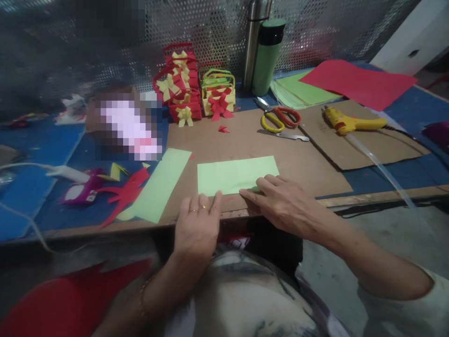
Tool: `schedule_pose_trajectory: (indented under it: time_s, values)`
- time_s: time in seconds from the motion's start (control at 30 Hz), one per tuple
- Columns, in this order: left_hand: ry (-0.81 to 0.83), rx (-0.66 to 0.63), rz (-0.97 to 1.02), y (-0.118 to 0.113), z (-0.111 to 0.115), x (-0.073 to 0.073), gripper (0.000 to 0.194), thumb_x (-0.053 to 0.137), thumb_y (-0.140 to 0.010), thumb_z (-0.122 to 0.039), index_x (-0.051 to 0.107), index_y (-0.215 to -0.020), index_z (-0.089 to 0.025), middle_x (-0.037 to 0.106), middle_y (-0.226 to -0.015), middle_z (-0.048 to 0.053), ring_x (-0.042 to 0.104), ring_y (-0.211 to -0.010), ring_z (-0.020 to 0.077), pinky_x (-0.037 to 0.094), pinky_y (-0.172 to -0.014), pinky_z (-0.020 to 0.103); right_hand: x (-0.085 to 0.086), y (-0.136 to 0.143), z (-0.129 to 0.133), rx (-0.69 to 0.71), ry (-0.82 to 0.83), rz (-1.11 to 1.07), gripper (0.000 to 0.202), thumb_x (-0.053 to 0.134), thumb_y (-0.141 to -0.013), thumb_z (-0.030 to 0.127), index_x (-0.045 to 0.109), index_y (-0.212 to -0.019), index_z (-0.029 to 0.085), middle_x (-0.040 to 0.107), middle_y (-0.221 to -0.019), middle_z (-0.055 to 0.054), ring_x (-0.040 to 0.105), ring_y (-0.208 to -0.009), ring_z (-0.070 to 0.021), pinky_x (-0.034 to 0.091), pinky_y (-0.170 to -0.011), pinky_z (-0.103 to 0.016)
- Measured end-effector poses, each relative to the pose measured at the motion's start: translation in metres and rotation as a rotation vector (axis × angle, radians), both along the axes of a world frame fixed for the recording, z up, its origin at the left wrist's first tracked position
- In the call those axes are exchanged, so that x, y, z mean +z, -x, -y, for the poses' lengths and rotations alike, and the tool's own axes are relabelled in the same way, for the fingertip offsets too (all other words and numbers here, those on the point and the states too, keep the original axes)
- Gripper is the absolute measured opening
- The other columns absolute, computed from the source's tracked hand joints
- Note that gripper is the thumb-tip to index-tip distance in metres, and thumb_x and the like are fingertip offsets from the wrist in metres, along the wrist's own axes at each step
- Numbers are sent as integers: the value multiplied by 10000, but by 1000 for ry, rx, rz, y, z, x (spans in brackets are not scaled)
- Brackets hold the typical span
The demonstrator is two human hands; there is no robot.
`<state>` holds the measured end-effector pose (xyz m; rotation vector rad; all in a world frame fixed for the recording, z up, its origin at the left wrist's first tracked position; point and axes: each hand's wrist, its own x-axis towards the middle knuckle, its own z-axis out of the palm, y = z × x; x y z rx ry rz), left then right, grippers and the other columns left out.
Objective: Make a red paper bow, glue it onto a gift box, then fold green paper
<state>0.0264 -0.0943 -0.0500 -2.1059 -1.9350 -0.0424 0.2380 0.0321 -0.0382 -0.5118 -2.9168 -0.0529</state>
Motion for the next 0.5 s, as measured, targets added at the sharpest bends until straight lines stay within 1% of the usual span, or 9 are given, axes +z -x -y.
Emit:
schedule_pose_trajectory:
  time_s: [0.1, 0.2, 0.33, 0.43, 0.5]
  values:
    - [4, 7, 35, 0, 0, 0, 546, 407, -970, -83, 595, -1450, -263, 707, -1108, 181, 640, -1076, 302, 436, -1026, 502, 0, -1, 0, 11, -2, -7, 334, 507, -983, 150, 609, -1300, 174, 554, -936, -76, 451, -821, -219, 293, -711, -332]
    - [2, -5, 29, 1, -1, 1, 561, 402, -968, -72, 600, -1445, -290, 702, -1048, 167, 637, -1055, 297, 438, -1032, 508, 1, -1, -1, 8, 20, -9, 321, 499, -984, 147, 626, -1277, 175, 555, -929, -77, 439, -805, -216, 296, -703, -332]
    - [-19, -27, -95, 0, -3, 2, 567, 390, -970, -62, 604, -1443, -290, 687, -992, 150, 628, -1017, 289, 441, -1034, 504, 1, 0, -1, -4, 38, -15, 300, 490, -975, 138, 653, -1224, 180, 555, -923, -77, 431, -803, -215, 297, -702, -332]
    - [1, -32, -181, -5, -7, 5, 608, 395, -967, -50, 568, -1471, -343, 657, -880, 98, 617, -922, 260, 459, -1007, 486, 0, 1, -1, -6, 34, -18, 312, 488, -969, 123, 654, -1224, 189, 547, -924, -73, 428, -810, -216, 296, -710, -333]
    - [31, -27, -180, -8, -10, 9, 630, 400, -964, -41, 552, -1480, -369, 627, -821, 75, 600, -872, 247, 468, -984, 479, 0, 0, -1, -4, 29, -19, 319, 500, -970, 124, 648, -1244, 190, 541, -925, -71, 429, -812, -216, 297, -715, -332]
